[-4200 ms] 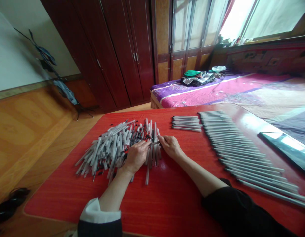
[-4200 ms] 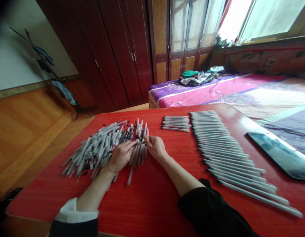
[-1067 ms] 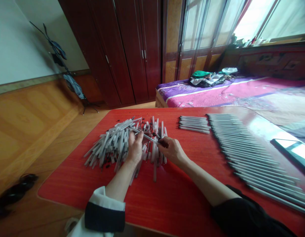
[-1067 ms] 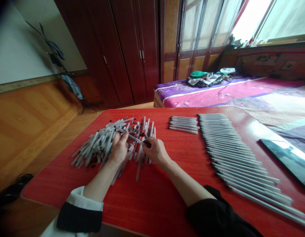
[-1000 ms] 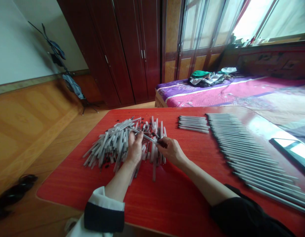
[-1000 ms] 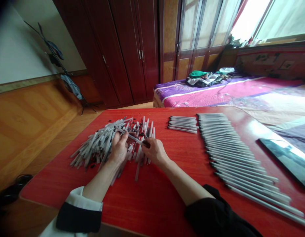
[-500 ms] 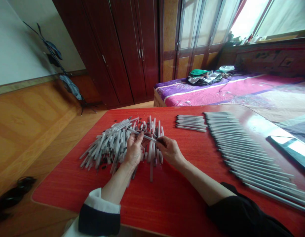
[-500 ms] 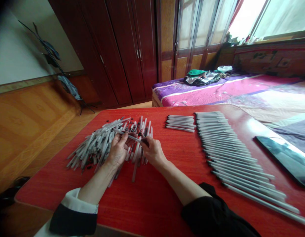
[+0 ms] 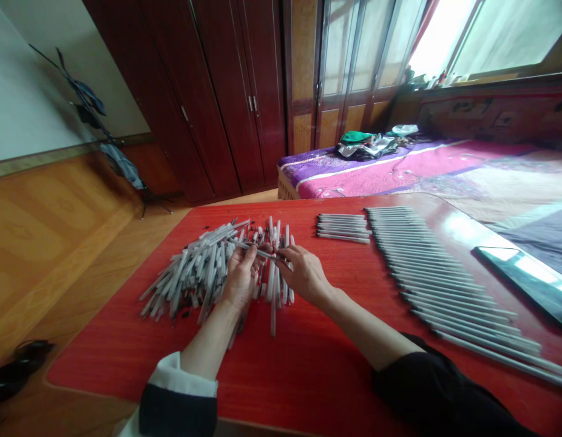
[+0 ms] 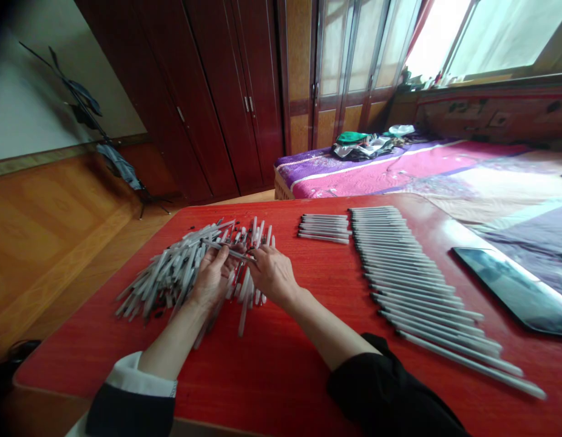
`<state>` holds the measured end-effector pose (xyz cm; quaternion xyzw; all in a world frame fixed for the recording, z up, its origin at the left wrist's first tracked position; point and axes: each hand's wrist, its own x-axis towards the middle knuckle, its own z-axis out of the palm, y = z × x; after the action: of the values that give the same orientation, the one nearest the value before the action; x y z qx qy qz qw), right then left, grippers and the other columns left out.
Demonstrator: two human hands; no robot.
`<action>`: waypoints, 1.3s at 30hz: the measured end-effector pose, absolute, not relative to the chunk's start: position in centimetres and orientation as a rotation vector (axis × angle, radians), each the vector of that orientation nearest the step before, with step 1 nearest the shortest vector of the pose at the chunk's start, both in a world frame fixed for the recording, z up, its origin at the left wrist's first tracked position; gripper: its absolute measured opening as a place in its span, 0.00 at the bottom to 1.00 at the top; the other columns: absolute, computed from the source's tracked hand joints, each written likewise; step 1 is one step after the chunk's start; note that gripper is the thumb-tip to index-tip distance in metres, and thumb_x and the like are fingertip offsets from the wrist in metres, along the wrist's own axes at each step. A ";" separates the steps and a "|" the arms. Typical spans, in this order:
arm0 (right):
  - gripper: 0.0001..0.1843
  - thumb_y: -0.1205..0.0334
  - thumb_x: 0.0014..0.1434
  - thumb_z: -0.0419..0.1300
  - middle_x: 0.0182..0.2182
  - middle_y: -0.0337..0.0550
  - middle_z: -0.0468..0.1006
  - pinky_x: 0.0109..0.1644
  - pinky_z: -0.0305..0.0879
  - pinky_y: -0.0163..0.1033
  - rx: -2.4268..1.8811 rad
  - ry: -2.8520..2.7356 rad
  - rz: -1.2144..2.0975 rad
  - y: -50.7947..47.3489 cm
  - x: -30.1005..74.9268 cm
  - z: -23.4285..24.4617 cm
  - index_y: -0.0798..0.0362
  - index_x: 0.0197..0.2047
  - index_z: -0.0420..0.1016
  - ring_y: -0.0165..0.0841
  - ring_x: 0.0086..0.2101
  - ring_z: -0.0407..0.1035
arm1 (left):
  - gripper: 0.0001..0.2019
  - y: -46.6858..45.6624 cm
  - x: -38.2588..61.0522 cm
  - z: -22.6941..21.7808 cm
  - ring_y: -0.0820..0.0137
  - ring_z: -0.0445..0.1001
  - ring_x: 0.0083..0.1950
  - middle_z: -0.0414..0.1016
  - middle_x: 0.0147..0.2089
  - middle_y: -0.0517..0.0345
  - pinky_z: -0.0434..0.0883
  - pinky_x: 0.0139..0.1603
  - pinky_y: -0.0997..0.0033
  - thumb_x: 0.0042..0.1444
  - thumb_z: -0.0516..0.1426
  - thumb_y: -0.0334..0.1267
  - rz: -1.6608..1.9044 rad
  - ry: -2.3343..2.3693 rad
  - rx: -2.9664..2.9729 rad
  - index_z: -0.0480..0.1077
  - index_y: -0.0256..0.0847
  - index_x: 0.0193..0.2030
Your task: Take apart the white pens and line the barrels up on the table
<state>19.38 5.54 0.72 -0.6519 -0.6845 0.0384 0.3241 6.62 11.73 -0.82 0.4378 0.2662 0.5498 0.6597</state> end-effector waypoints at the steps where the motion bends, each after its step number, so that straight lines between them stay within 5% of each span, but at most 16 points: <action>1: 0.12 0.58 0.60 0.52 0.36 0.45 0.75 0.36 0.58 0.33 -1.725 -1.846 0.033 5.5 19.2 1.0 0.52 0.40 0.74 0.33 0.37 0.68 | 0.11 11.6 6.7 -0.9 0.76 0.74 0.29 0.77 0.33 0.57 0.69 0.31 0.77 0.47 0.61 0.40 1.226 0.594 1.019 0.65 0.38 0.33; 9: 0.12 0.66 0.60 0.48 0.35 0.48 0.74 0.36 0.55 0.35 -2.091 -2.002 -0.229 5.4 23.8 1.8 0.55 0.37 0.73 0.36 0.39 0.64 | 0.17 11.7 6.4 -0.8 0.68 0.73 0.46 0.75 0.44 0.52 0.66 0.52 0.67 0.51 0.60 0.41 1.145 0.532 1.347 0.65 0.37 0.46; 17: 0.14 0.70 0.56 0.48 0.39 0.53 0.72 0.40 0.56 0.37 -2.529 -1.824 -0.282 5.7 34.1 0.0 0.56 0.37 0.75 0.40 0.44 0.61 | 0.13 13.2 4.8 -1.1 0.66 0.75 0.41 0.76 0.38 0.52 0.69 0.44 0.69 0.55 0.54 0.41 1.430 0.985 1.726 0.66 0.38 0.45; 25: 0.15 0.72 0.54 0.47 0.39 0.57 0.71 0.41 0.56 0.40 -2.596 -1.730 -0.357 6.2 34.5 -0.3 0.60 0.37 0.75 0.43 0.43 0.62 | 0.06 12.8 4.4 -0.7 0.67 0.74 0.37 0.76 0.34 0.54 0.67 0.39 0.69 0.54 0.55 0.37 1.068 1.179 2.273 0.72 0.40 0.34; 30: 0.14 0.66 0.58 0.48 0.37 0.53 0.72 0.40 0.57 0.39 -2.412 -1.713 -0.396 6.0 30.2 0.0 0.57 0.36 0.75 0.41 0.41 0.63 | 0.08 12.3 4.4 -0.4 0.67 0.71 0.36 0.75 0.30 0.54 0.64 0.40 0.68 0.51 0.58 0.40 0.859 1.185 2.558 0.73 0.40 0.26; 39: 0.10 0.64 0.58 0.53 0.35 0.45 0.73 0.40 0.58 0.35 -1.737 -2.051 -0.211 5.1 20.5 -0.9 0.53 0.34 0.75 0.35 0.38 0.63 | 0.15 11.5 4.4 -0.5 0.63 0.69 0.37 0.75 0.30 0.53 0.61 0.40 0.64 0.49 0.58 0.51 0.588 1.259 2.826 0.74 0.41 0.28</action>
<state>20.49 5.06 -0.88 -0.6285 -0.7418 -0.0762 0.2210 4.44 11.49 -0.46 0.8974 0.3997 0.1868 -0.0038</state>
